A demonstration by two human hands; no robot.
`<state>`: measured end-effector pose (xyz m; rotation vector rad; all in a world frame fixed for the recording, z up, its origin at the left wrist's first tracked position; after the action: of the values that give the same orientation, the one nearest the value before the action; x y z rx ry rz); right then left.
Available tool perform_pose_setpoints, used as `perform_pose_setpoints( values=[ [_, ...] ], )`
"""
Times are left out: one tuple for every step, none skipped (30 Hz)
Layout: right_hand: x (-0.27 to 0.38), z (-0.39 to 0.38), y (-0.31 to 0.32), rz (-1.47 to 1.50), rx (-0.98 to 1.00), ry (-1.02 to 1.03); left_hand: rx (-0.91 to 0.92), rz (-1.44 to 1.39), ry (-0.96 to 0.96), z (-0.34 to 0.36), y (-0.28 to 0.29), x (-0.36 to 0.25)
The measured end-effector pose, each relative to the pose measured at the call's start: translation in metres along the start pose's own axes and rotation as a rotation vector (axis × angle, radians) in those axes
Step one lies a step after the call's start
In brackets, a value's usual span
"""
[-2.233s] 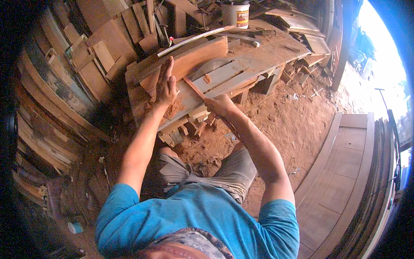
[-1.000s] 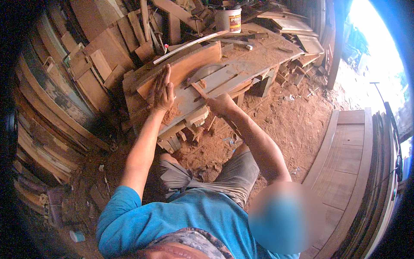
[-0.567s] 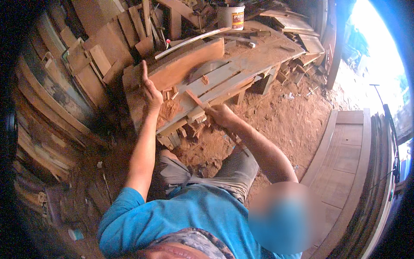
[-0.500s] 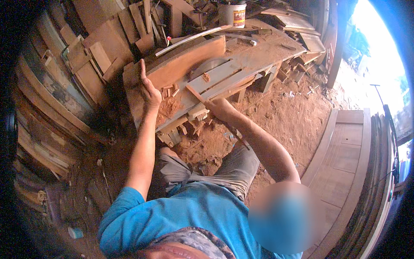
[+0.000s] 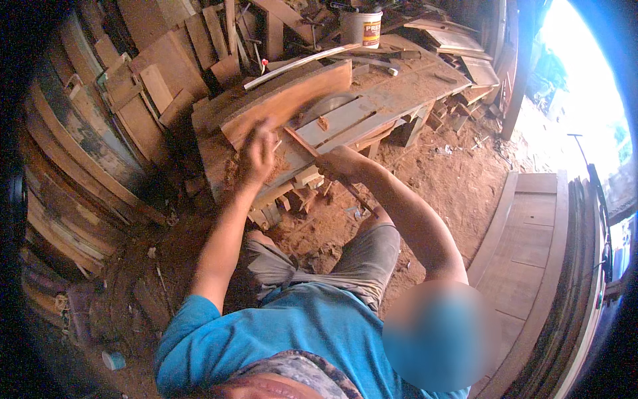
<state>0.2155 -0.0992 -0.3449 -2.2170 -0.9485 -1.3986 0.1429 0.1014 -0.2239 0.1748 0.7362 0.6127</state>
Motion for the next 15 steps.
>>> perform_pose_setpoints(
  values=[
    [-0.007,0.010,0.003,-0.009,0.002,-0.004,0.047,0.069,-0.171,-0.003,-0.017,-0.025],
    [-0.007,0.016,0.007,-0.128,0.024,0.081,0.207,0.155,-0.221,-0.012,-0.038,-0.043],
    [-0.009,0.018,0.014,-0.247,0.045,0.165,0.322,0.210,-0.268,-0.022,-0.060,-0.046],
    [-0.005,0.018,0.010,-0.311,0.069,0.215,0.438,0.276,-0.311,-0.033,-0.075,-0.045],
    [-0.001,0.018,0.007,-0.374,0.090,0.268,0.462,0.298,-0.270,-0.036,-0.079,-0.036],
    [0.000,0.018,0.008,-0.385,0.101,0.282,0.484,0.318,-0.229,-0.038,-0.084,-0.027],
    [-0.002,0.016,0.011,-0.346,0.081,0.233,0.509,0.334,-0.188,-0.040,-0.089,-0.021],
    [0.000,0.012,0.010,-0.306,0.061,0.188,0.523,0.338,-0.171,-0.041,-0.088,-0.020],
    [-0.006,0.009,0.012,-0.217,0.010,0.081,0.537,0.340,-0.154,-0.042,-0.088,-0.020],
    [-0.011,0.001,0.010,-0.127,-0.039,-0.024,0.552,0.345,-0.138,-0.043,-0.087,-0.019],
    [-0.006,-0.011,0.004,-0.112,-0.047,-0.003,0.558,0.332,-0.131,-0.044,-0.085,-0.018],
    [-0.002,-0.027,-0.001,-0.096,-0.055,0.017,0.563,0.319,-0.123,-0.044,-0.083,-0.017],
    [0.002,-0.045,-0.002,-0.085,-0.070,0.039,0.564,0.302,-0.122,-0.043,-0.084,-0.018],
    [-0.003,-0.059,-0.002,-0.071,-0.084,0.014,0.562,0.307,-0.116,-0.044,-0.084,-0.017],
    [-0.008,-0.071,-0.002,-0.056,-0.096,-0.012,0.561,0.313,-0.109,-0.045,-0.083,-0.015]
  ],
)
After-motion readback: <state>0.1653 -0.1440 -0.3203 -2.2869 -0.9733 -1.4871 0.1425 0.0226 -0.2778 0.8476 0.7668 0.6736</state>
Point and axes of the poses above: each hand's wrist, its own z-axis towards the middle knuckle, its own y-axis out of the back of the hand, x = y × z, the point moved 9 cm from there along z, towards the middle knuckle, and after that the axes turned 2 degrees about -y, right-handed, at the moved point
